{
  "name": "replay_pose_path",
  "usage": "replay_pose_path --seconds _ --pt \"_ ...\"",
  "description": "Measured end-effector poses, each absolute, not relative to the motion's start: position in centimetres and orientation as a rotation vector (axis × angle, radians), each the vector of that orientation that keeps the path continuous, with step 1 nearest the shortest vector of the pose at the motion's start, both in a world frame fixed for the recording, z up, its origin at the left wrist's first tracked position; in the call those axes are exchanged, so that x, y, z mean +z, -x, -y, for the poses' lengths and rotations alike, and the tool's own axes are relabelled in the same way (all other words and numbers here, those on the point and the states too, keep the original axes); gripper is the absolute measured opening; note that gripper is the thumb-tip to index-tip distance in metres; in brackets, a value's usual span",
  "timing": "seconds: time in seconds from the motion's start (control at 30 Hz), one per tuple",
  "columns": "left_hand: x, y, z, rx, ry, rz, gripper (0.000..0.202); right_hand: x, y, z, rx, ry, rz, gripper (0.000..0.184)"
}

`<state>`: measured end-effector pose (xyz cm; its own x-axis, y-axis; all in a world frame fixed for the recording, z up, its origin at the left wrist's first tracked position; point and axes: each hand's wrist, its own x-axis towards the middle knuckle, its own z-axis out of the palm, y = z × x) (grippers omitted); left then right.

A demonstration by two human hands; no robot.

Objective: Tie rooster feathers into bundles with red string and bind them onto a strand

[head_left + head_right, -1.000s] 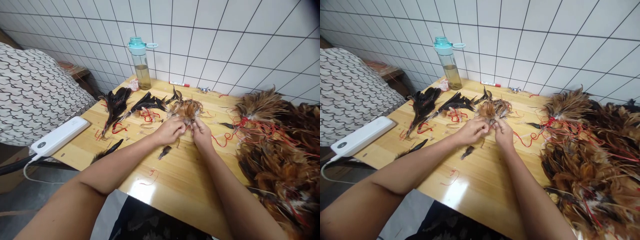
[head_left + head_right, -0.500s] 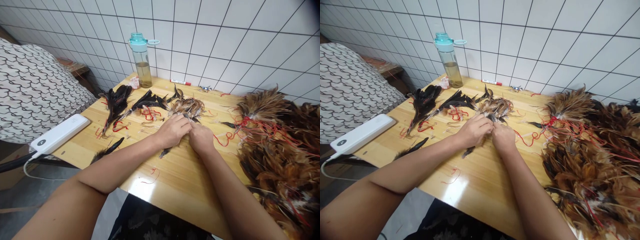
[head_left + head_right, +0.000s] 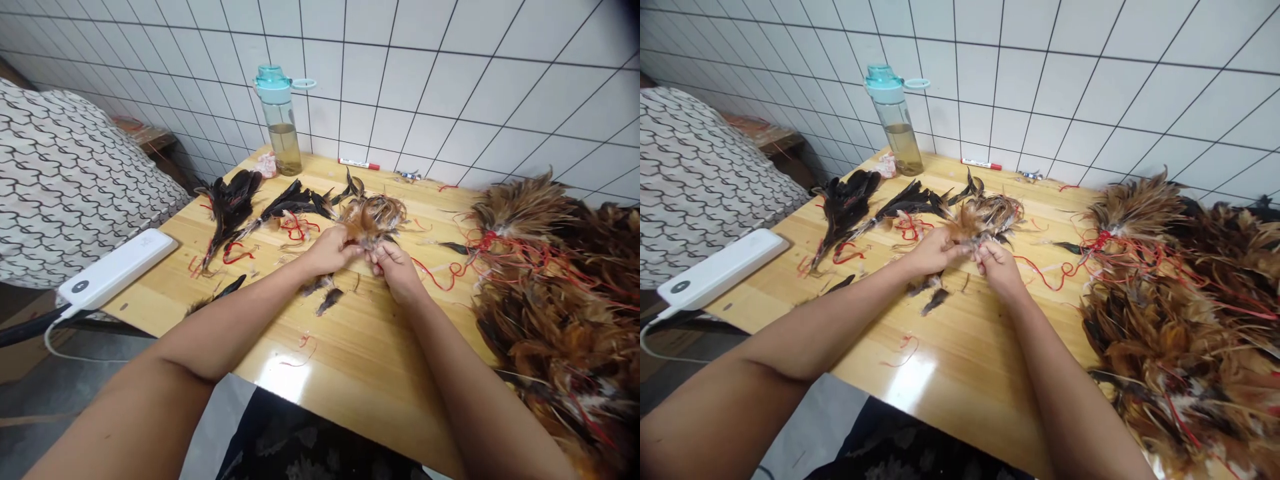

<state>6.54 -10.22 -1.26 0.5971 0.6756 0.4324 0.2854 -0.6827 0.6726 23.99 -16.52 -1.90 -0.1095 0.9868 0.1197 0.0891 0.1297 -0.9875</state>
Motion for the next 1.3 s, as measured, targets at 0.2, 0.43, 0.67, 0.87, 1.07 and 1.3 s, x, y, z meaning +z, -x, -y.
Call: replay_pose_path --seconds 0.2,0.43,0.67,0.87,1.07,1.3 --pt "-1.1 -7.5 11.7 1.073 -2.489 -0.706 0.02 -1.5 -23.7 16.5 1.361 1.06 0.984 0.039" --pt "-0.5 -7.8 12.5 1.164 -2.552 -0.579 0.019 -1.1 -23.6 16.5 1.503 1.052 0.842 0.031" --pt "0.1 -7.5 12.2 1.111 -2.123 -0.458 0.025 -0.6 -23.9 16.8 1.77 0.964 0.713 0.027" --pt "-0.2 -7.6 12.3 0.997 -1.81 -0.445 0.026 -0.6 -23.7 16.9 1.867 0.927 0.668 0.021" --pt "-0.3 -8.0 12.4 0.97 -1.589 -0.489 0.029 -0.8 -23.5 17.0 1.864 0.899 0.68 0.021" --pt "0.1 -8.2 12.6 0.992 -1.534 -0.556 0.034 -1.1 -23.3 17.0 1.874 0.865 0.743 0.025"
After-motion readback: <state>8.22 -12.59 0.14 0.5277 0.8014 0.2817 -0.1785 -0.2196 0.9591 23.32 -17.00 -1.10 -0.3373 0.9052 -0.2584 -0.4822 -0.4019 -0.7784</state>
